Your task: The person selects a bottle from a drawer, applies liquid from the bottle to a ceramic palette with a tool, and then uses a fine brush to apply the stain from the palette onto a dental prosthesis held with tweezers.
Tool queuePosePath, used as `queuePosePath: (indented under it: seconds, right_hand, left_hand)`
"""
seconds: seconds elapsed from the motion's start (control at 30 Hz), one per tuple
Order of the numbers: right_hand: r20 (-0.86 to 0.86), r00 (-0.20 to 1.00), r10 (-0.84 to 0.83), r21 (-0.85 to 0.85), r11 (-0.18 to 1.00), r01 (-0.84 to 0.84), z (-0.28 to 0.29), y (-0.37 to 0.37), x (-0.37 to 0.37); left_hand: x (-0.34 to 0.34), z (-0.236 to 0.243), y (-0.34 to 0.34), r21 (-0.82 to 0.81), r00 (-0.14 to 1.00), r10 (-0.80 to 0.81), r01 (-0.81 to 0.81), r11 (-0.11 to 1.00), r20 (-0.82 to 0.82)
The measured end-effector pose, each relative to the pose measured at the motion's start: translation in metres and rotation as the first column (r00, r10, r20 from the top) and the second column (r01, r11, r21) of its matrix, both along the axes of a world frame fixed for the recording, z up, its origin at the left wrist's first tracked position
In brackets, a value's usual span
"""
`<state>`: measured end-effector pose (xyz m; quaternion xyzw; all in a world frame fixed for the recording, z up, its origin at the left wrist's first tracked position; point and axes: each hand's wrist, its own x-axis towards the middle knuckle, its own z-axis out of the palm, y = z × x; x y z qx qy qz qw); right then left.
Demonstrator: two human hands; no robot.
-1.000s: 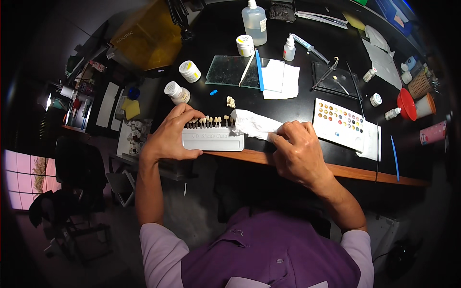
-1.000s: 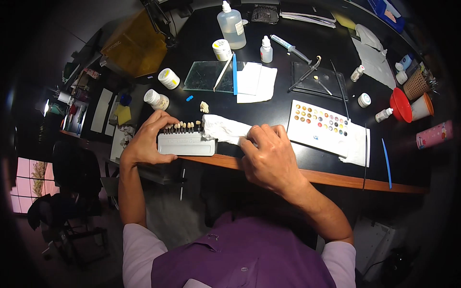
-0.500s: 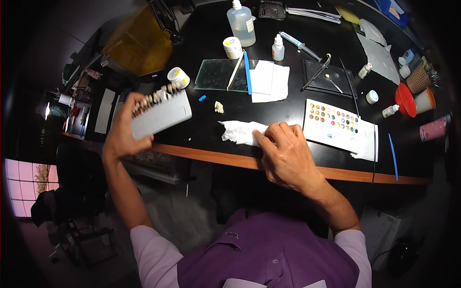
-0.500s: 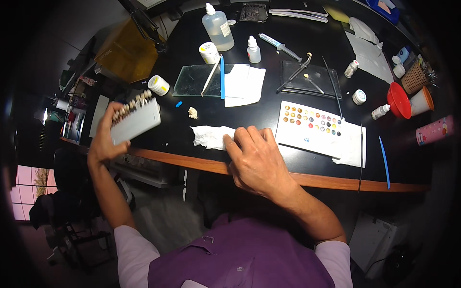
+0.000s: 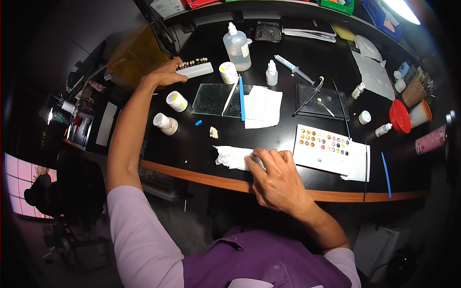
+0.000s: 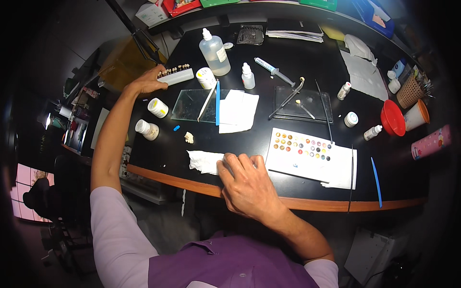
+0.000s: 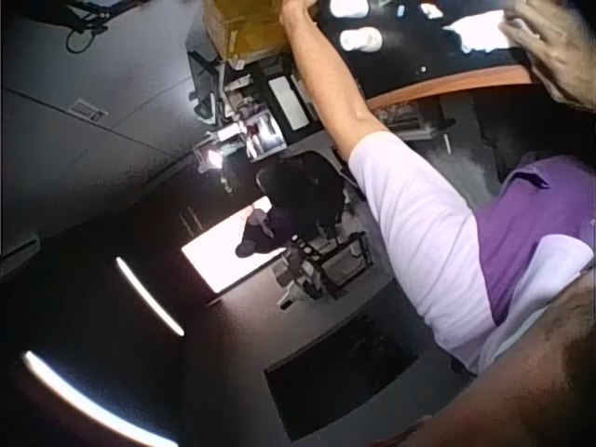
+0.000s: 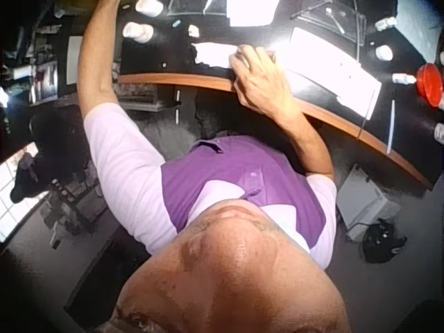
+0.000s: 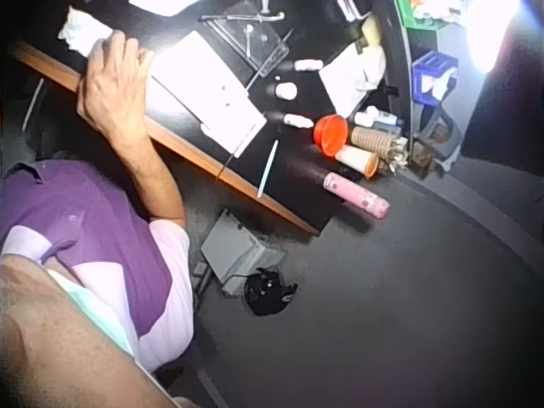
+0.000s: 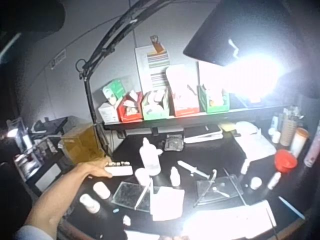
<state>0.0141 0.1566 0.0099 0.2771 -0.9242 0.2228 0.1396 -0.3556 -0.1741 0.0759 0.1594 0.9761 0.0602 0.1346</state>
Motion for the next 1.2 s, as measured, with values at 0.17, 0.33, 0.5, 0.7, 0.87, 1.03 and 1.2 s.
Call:
queuePosePath:
  seconds: [0.17,0.33,0.5,0.7,0.87,1.03,1.2]
  right_hand:
    - [-0.025,0.999,-0.027,0.003,1.0,0.027,-0.001,0.005,0.0]
    - [-0.002,0.998,-0.063,0.005,0.998,0.063,-0.004,0.001,-0.001]
    - [-0.011,0.999,-0.032,-0.027,0.999,0.032,-0.007,-0.001,0.005]
    - [-0.056,0.995,-0.078,-0.03,0.997,0.076,-0.008,0.005,0.007]
    - [-0.019,0.997,-0.069,0.034,0.997,0.069,-0.001,0.008,0.019]
    - [0.008,0.988,-0.154,0.138,0.979,0.151,-0.008,0.011,0.034]
    - [-0.014,0.981,-0.193,0.127,0.973,0.193,-0.011,0.018,0.045]
  left_hand:
    - [0.002,-0.011,0.027,-0.12,0.989,-0.09,0.077,0.99,-0.113]
    - [0.01,-0.008,0.027,-0.196,0.991,-0.093,0.073,0.978,-0.095]
    - [0.058,0.017,0.02,-0.261,0.958,-0.177,0.116,0.958,-0.224]
    - [0.286,0.035,0.106,0.271,0.815,-0.463,0.56,0.783,-0.348]
    - [0.335,-0.04,0.102,0.112,0.813,-0.513,0.558,0.823,-0.275]
    - [0.333,-0.066,0.085,0.021,0.824,-0.484,0.512,0.859,-0.296]
    - [0.332,-0.067,0.087,0.047,0.823,-0.476,0.514,0.857,-0.311]
